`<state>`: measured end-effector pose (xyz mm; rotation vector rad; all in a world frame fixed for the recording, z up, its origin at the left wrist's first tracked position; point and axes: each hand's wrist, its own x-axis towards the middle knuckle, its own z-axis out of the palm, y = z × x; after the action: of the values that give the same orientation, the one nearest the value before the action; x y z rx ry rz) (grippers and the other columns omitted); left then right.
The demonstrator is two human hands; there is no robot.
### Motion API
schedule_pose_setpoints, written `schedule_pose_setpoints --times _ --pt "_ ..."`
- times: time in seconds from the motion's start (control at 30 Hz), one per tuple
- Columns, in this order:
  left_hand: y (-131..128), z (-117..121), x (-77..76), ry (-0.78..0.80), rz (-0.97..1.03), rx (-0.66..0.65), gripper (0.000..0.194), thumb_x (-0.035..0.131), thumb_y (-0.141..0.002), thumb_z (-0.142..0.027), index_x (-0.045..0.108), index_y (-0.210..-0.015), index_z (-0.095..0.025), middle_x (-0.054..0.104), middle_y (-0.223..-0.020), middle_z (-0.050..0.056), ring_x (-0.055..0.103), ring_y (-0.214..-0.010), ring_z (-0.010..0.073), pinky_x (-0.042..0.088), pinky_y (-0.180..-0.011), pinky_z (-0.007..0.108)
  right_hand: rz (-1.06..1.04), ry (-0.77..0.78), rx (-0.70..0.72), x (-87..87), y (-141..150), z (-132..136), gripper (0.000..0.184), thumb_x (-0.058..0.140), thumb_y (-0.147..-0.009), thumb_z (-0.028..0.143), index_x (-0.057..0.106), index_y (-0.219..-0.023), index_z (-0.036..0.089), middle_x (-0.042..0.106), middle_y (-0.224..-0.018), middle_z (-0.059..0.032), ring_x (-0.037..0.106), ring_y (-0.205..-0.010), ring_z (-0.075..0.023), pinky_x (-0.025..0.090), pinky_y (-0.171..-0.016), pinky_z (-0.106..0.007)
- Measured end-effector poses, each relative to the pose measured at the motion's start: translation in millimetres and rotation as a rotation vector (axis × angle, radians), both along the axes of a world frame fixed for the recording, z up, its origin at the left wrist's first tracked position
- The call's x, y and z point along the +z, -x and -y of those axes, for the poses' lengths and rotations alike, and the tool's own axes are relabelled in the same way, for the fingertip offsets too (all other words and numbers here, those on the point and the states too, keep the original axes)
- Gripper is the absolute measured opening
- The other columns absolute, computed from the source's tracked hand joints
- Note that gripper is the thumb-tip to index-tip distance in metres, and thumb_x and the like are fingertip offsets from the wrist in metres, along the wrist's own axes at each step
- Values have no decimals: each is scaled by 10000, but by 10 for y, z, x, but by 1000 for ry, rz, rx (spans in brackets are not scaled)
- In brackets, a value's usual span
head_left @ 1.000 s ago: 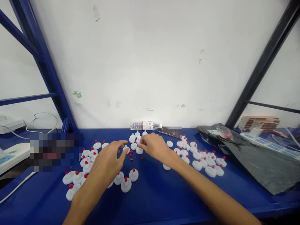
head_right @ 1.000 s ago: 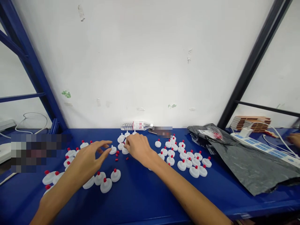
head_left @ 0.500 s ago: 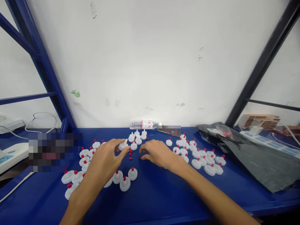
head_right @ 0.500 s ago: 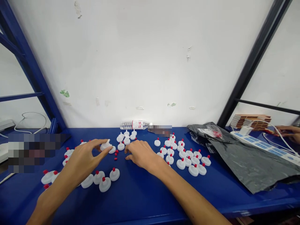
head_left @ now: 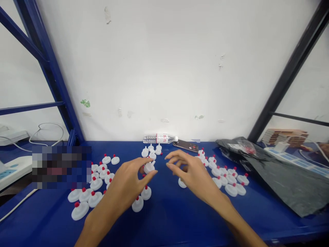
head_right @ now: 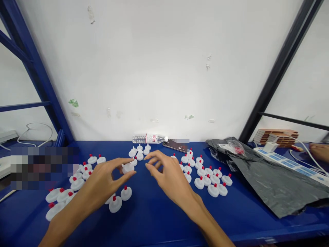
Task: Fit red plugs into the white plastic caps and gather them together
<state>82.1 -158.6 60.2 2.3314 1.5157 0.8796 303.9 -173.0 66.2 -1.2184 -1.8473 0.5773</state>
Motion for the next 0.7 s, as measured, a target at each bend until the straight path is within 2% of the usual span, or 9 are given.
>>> schedule_pose_setpoints --times 0.07,0.17,0.3,0.43,0.53,0.7 --pt "-87 80 -15 50 15 -58 408 648 -933 -491 695 -1289 -298 735 -927 8 703 -892 257 513 -875 399 -167 37 -77 -62 -112 174 229 628 -968 401 727 -1134 277 748 -937 -9 665 -715 -142 503 -582 -240" --pt "-235 215 -53 92 -6 -127 428 681 -921 -474 676 -1322 -322 750 -973 12 699 -922 265 502 -932 429 -319 89 -162 -198 -209 337 262 696 -907 487 788 -1010 265 768 -1030 -35 667 -739 -153 513 -564 -233" --pt "-364 302 -124 89 -58 -175 439 672 -935 -428 652 -1358 -315 772 -1076 36 712 -948 272 514 -936 442 -390 155 -98 -299 -150 389 164 764 -857 420 807 -920 274 786 -938 -6 663 -710 -138 524 -612 -222" --pt "-379 275 -160 89 -90 -178 475 663 -946 -399 613 -1406 -297 753 -1226 63 713 -1065 297 513 -961 455 -416 109 -66 -308 -29 378 77 757 -865 332 812 -894 287 789 -907 11 679 -767 -140 517 -652 -208" --pt "-376 281 -156 82 -118 -154 502 664 -947 -413 592 -1430 -298 767 -1175 64 724 -1024 298 522 -932 448 -451 102 -66 -318 9 372 67 757 -860 313 812 -891 288 795 -916 12 695 -801 -149 521 -656 -205" --pt "-402 334 -146 47 -186 -131 578 672 -938 -466 557 -1468 -265 775 -933 48 725 -804 273 540 -801 413 -453 105 -54 -344 28 374 77 762 -850 307 823 -895 297 801 -913 17 699 -785 -147 524 -665 -210"
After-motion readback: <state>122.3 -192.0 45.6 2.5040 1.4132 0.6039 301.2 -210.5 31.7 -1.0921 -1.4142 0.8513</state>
